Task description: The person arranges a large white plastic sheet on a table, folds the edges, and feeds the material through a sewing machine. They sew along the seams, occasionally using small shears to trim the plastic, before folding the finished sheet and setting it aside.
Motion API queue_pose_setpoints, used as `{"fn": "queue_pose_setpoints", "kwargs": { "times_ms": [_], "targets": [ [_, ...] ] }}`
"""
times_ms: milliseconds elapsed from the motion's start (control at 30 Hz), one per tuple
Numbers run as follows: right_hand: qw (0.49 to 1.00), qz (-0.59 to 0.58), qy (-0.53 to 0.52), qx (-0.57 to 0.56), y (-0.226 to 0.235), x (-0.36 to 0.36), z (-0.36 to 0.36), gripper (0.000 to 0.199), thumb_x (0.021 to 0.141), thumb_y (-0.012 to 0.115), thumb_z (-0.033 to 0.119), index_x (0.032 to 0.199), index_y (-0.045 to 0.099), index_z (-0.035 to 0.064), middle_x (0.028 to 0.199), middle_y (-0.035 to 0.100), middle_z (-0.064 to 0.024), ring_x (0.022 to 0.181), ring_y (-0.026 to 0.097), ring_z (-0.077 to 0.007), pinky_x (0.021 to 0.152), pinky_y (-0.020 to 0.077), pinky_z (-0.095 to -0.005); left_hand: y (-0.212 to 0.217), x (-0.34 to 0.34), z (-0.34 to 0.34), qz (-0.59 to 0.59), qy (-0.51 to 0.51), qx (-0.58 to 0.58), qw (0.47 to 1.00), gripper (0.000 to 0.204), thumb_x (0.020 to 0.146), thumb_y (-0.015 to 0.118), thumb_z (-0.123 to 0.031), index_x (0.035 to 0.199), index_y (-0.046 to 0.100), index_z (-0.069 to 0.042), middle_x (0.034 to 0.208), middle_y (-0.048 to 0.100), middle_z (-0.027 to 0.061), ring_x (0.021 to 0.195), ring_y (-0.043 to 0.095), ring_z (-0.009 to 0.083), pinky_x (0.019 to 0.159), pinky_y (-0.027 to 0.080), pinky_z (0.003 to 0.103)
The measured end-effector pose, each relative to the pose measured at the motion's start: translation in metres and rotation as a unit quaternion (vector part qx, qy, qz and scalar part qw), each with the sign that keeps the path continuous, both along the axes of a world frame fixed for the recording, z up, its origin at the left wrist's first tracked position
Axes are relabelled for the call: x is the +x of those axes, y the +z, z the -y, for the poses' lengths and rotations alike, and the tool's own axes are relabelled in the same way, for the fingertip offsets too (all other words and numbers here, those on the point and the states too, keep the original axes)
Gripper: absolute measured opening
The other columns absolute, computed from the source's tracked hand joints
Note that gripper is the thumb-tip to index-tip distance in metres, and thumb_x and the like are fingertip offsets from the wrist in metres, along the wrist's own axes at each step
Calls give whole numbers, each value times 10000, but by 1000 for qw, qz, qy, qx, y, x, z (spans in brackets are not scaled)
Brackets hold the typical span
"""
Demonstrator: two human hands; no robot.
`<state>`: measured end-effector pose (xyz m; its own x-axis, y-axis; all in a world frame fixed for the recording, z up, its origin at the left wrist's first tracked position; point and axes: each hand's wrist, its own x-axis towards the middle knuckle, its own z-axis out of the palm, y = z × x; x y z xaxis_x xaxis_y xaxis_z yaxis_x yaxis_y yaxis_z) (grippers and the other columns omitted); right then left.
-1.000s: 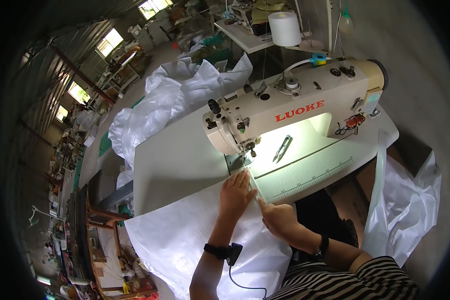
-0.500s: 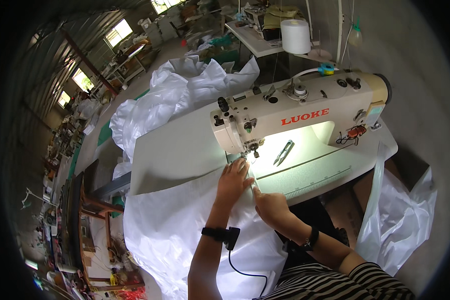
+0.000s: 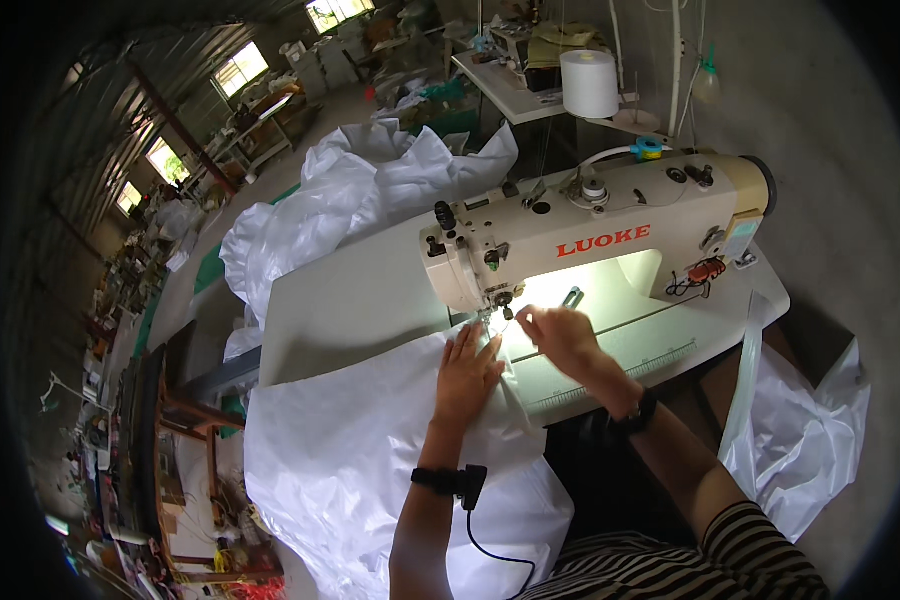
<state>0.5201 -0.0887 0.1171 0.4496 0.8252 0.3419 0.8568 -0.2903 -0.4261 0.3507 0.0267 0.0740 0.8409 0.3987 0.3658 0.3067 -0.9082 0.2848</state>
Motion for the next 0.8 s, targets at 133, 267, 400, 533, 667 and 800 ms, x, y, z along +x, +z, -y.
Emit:
{"fn": "queue_pose_setpoints", "kwargs": {
  "times_ms": [133,267,400,533,667,800],
  "targets": [
    [987,-138,69,54,15,20,-9,339,1008,478,316,888,685,76,604,646,-74,576,660,-245,579,503,-383,-1,0,-3,-10,-5,14,1000,444,891,633,-308,1317,597,-187,1459,462,160,1383,398,327,1148,293,497],
    [987,-140,53,57,14,18,-10,326,1008,484,318,891,688,92,598,645,-53,571,660,-216,569,496,-367,-2,-2,-4,-10,-9,2,1000,428,916,598,-297,1328,581,-180,1481,435,165,1393,381,340,1145,291,502],
    [987,-136,46,77,12,15,-12,316,1007,487,311,869,679,101,597,646,-41,565,659,-206,567,499,-355,1,0,-6,-26,-5,8,1000,433,911,604,-297,1330,582,-188,1488,428,164,1401,371,340,1152,280,498],
    [985,-135,35,104,5,16,-13,321,1009,481,309,855,669,99,593,645,-34,555,657,-206,569,506,-351,2,-3,-2,-35,-14,-2,999,426,908,604,-296,1323,590,-205,1494,419,164,1408,361,340,1156,274,495],
    [985,-143,20,89,7,14,-16,322,1011,478,306,857,669,97,591,645,-30,554,658,-206,569,508,-348,3,-5,-4,-15,-17,11,1000,432,886,638,-313,1308,605,-230,1465,460,141,1395,384,334,1145,294,503],
    [983,-148,35,105,8,14,-13,300,1005,491,290,861,671,98,596,645,-38,561,659,-214,565,509,-350,4,-6,-5,-30,-26,9,999,428,887,636,-323,1304,609,-234,1472,450,138,1405,369,329,1145,294,507]
  ]
}}
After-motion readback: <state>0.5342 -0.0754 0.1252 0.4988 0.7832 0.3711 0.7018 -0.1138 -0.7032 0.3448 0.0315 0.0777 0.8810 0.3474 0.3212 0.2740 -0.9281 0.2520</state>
